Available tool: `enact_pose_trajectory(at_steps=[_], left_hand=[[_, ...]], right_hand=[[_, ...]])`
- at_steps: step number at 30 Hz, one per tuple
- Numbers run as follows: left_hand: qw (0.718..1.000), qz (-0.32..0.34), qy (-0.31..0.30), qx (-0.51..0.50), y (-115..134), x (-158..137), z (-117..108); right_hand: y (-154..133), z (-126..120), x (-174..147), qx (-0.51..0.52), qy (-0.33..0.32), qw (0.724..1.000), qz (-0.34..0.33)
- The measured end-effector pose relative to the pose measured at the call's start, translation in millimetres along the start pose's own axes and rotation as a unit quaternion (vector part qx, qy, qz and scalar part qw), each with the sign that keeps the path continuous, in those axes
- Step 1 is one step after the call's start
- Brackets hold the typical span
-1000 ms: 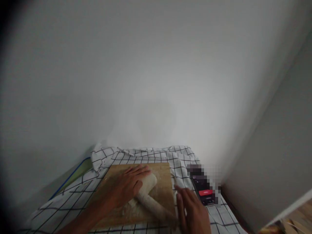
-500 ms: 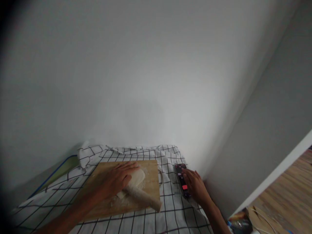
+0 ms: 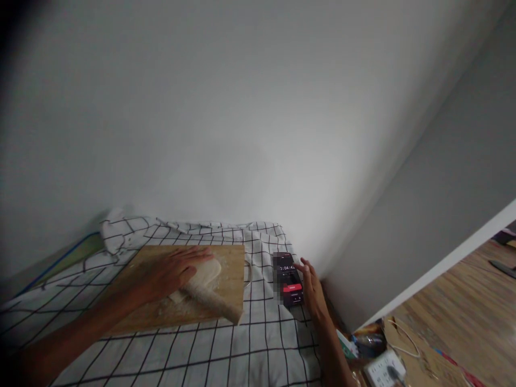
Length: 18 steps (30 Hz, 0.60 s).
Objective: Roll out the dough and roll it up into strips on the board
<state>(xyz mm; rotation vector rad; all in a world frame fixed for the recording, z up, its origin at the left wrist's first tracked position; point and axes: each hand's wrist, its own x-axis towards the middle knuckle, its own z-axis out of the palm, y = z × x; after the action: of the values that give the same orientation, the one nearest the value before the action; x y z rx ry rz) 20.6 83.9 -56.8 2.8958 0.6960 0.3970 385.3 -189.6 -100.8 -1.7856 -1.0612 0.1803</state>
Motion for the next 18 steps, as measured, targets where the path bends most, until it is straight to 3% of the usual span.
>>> enact_pose_trajectory(at_steps=[4,10,14,18], left_hand=[[1.000,0.009,0.009,0.006,0,0,0],[1.000,0.010,0.006,0.004,-6,1,4],[1.000,-0.006,-0.005,-0.002,-4,3,4],[1.000,-0.005,-0.002,-0.015,-2,2,1]], right_hand=[[-21,10,27,-0.039,-0.086,0.995,-0.028],[-32,29,55,-0.146,-0.155,0.975,-0.063],[-27,20,37,-0.101,-0.139,0.983,-0.069],[-20,3,10,0.000,-0.057,0.998,-0.031]])
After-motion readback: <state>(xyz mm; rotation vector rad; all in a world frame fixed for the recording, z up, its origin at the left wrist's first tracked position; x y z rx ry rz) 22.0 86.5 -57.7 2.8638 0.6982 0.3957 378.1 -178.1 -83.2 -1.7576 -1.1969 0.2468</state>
